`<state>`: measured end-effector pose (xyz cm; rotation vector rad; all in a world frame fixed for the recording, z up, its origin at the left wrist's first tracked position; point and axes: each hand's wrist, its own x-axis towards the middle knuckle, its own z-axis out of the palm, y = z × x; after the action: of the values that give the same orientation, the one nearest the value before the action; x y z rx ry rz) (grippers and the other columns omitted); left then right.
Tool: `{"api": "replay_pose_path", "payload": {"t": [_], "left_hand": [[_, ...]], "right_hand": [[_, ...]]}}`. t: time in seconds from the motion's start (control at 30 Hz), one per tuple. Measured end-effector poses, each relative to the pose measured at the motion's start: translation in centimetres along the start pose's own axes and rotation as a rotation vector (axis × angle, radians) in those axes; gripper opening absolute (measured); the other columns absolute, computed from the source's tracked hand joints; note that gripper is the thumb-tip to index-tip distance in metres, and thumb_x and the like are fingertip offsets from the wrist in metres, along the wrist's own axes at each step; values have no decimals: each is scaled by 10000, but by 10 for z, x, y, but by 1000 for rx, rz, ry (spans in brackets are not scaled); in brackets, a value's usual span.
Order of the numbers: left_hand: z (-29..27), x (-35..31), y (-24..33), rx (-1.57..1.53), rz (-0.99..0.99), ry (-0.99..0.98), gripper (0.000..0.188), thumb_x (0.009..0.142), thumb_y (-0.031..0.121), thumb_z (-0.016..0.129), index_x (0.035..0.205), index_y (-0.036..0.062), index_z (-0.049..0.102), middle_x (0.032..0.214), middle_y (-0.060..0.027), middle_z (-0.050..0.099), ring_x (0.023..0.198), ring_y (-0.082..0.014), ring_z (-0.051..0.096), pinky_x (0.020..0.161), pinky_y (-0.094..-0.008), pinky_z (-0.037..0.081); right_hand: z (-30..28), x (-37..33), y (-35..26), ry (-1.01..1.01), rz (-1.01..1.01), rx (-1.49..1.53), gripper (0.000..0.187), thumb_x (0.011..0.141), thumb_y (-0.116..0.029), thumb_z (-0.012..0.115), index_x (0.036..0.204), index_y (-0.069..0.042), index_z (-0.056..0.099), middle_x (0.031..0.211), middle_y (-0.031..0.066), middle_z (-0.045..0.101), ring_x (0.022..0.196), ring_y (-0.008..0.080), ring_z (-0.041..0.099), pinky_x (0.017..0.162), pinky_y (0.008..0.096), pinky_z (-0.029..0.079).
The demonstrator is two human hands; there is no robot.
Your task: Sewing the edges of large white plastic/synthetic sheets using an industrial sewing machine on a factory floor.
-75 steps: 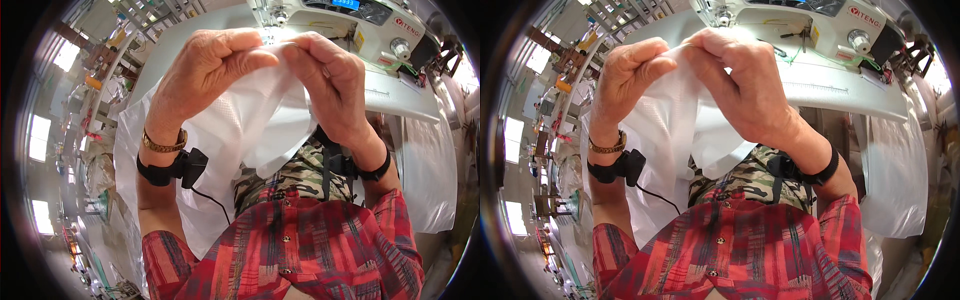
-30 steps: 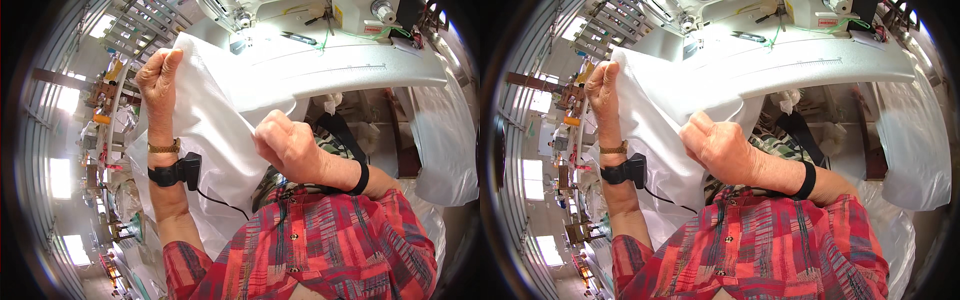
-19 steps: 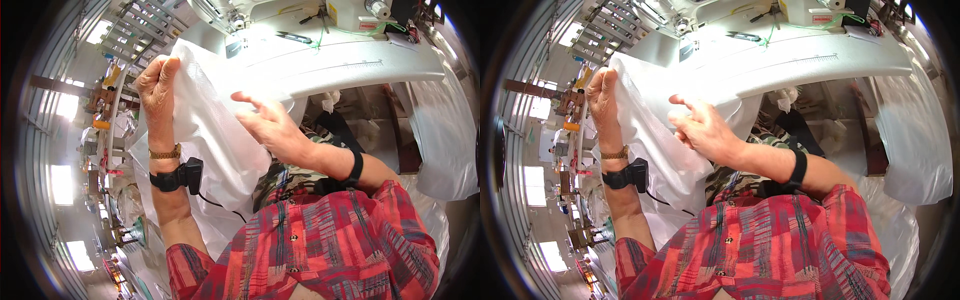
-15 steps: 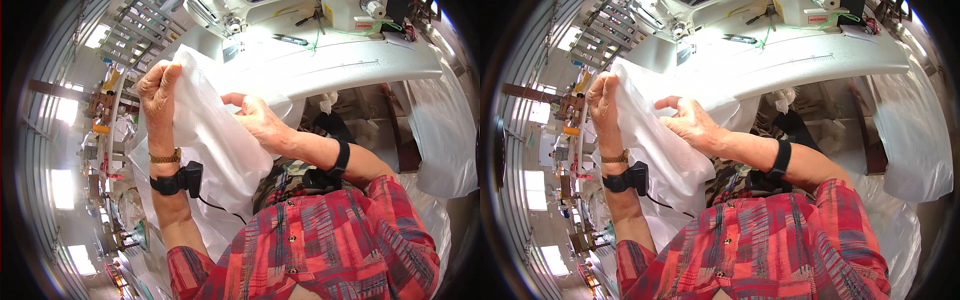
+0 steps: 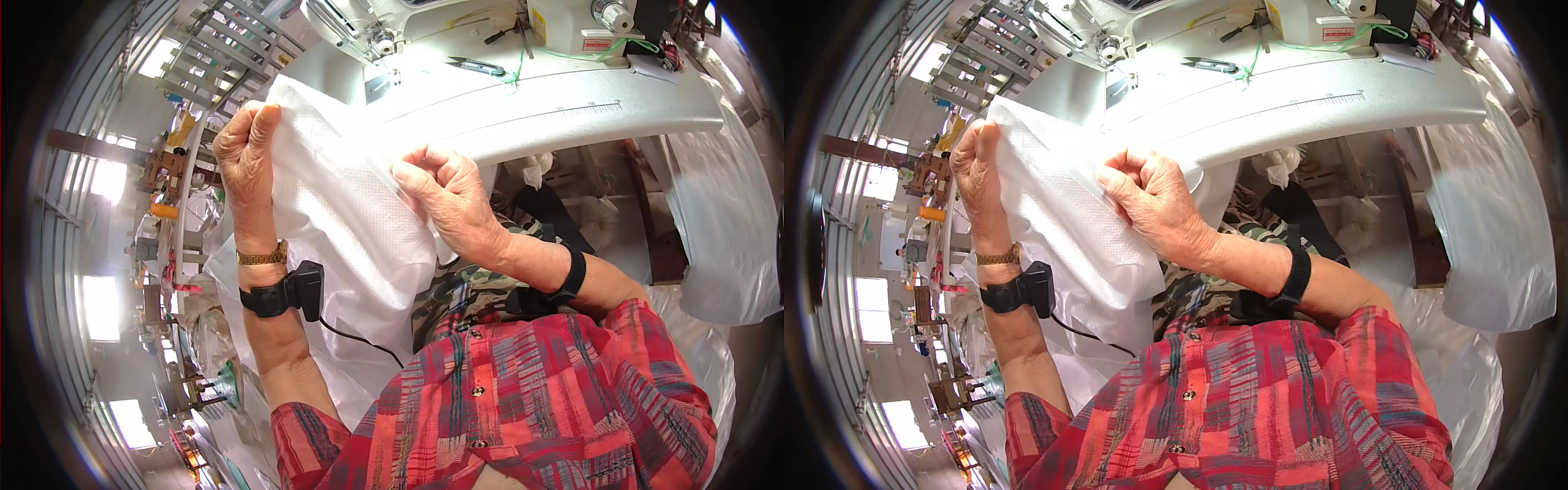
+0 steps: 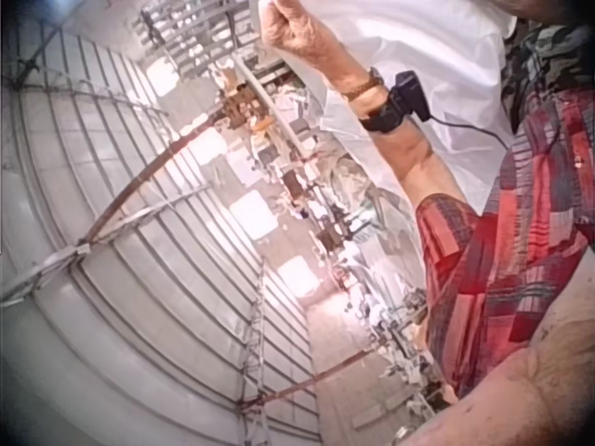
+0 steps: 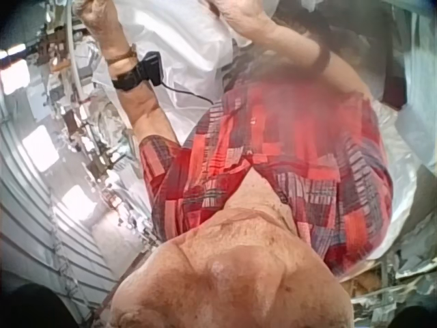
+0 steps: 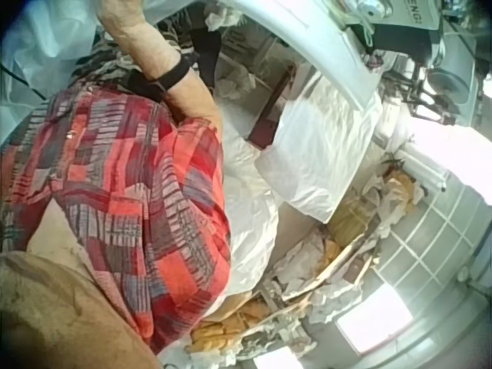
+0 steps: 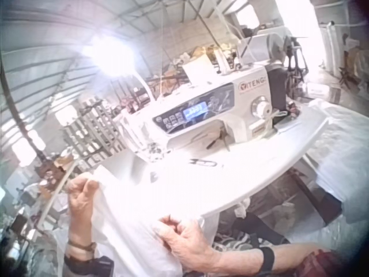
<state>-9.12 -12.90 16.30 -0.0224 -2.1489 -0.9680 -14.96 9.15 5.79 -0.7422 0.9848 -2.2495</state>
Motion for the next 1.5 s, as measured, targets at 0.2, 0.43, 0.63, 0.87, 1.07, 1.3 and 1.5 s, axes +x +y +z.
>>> {"api": "replay_pose_path", "payload": {"t": [0.2,0.43,0.63,0.87,1.07,1.3,1.5], "left_hand": [[2,-2,1,12,-9,-30,304,925,308,699,780,47,646,686,129,427,649,-9,323,564,-195,234],[-3,-7,11,34,37,33,313,930,297,694,781,28,636,692,114,455,647,-19,342,560,-191,253],[16,-13,36,383,393,184,269,896,236,723,778,22,610,677,20,501,599,-68,393,528,-220,318],[17,-31,66,523,569,119,224,825,124,771,789,-9,594,672,-78,538,513,-186,459,475,-292,364],[21,-29,90,463,508,-81,126,810,28,737,877,12,631,692,-112,601,559,-282,582,501,-362,441],[16,-30,91,337,452,-104,134,849,82,711,920,51,601,705,-112,623,573,-293,596,513,-361,456],[24,-15,83,324,338,-46,90,929,85,638,901,14,590,631,-97,521,530,-220,516,512,-317,393]], "right_hand": [[0,-14,-12,-124,212,-53,216,960,-207,643,1029,-5,680,790,-53,604,681,4,498,619,171,419],[5,-20,-22,-116,-3,-236,162,952,-173,651,924,-13,655,771,-56,575,710,26,490,640,209,423],[-23,15,-25,78,-359,-733,150,919,-91,654,869,26,573,619,61,502,550,116,442,546,281,429],[-26,29,-32,44,-245,-799,221,908,-108,659,1029,75,633,593,46,395,569,98,362,571,267,401],[-41,31,-31,-104,-43,-810,216,929,-141,623,904,73,616,592,-2,454,583,57,389,533,267,365],[-29,10,-40,-102,-210,-1003,239,916,-145,638,779,38,566,635,98,545,557,200,478,551,331,399],[-30,-21,-49,-181,-419,-1059,215,931,-124,612,786,33,583,652,88,552,608,190,522,598,309,410]]}}
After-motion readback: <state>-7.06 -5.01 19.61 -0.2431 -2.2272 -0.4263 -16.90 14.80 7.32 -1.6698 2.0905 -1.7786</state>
